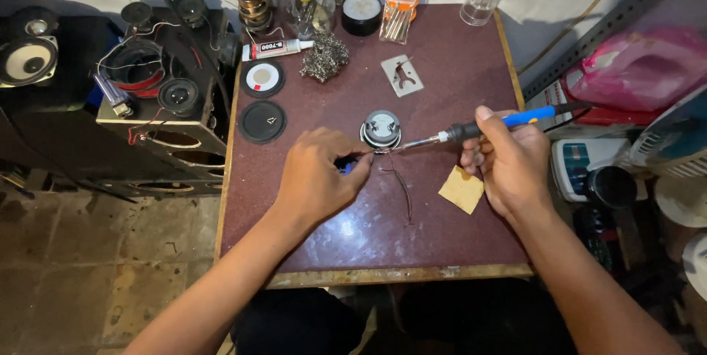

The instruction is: The person uses a soldering iron to attach wires to a small circular electronic component on a workbench. They hold the component and wires with one hand while applying the soldering iron with the other, repeatedly heating the connection points.

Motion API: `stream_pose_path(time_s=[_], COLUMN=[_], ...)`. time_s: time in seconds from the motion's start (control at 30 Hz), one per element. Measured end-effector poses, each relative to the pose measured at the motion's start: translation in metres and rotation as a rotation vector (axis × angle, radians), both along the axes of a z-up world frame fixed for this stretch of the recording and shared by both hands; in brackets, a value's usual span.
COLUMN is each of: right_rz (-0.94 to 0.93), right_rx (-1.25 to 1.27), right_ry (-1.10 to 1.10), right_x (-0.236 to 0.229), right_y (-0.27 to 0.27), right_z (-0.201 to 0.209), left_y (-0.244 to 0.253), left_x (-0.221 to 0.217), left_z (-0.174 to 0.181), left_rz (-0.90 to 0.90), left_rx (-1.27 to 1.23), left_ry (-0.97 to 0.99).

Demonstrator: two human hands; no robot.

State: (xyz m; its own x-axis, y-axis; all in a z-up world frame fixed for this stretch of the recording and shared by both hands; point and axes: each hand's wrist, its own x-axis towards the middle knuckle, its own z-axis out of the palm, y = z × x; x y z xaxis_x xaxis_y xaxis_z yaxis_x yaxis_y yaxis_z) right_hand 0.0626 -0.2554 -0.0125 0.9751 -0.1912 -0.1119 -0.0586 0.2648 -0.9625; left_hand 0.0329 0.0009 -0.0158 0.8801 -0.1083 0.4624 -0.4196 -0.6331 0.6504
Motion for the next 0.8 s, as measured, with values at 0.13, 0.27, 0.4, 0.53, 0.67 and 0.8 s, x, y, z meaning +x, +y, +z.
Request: stream_pose_path(time_s=[0.13, 0.27, 0.4, 0.53, 0.67, 0.8], right_rz=[0.009, 0.007, -0.001, -0.007, -0.022, -0.034], right_rx=[-0.036, -0.050, -0.057, -0.038, 0.021, 0.067], right_ry=[-0.003, -0.010, -0.022, -0.037, -0.053, -0.085], right_x=[0.001, 0.001, -0.001, -0.002, -0.004, -0.004], right_y=[0.001, 0.002, 0.002, 0.000, 0.000, -0.002], right_z=[-0.001, -0.002, -0.002, -0.003, -0.002, -0.006], left_y=[-0.001, -0.001, -0.001, 0.003, 0.005, 0.005], left_x=[-0.001, -0.001, 0.000, -0.003, -0.008, -0.012], left_z=[0.002, 0.003, -0.002, 0.012, 0.022, 0.029], left_rz=[-0.008, -0.008, -0.012, -0.047, -0.093, -0.106], left_rx=[0.000, -0.015, -0.021, -0.020, -0.031, -0.086], left_ry=[-0.005, -0.009, -0.001, 0.012, 0.031, 0.027])
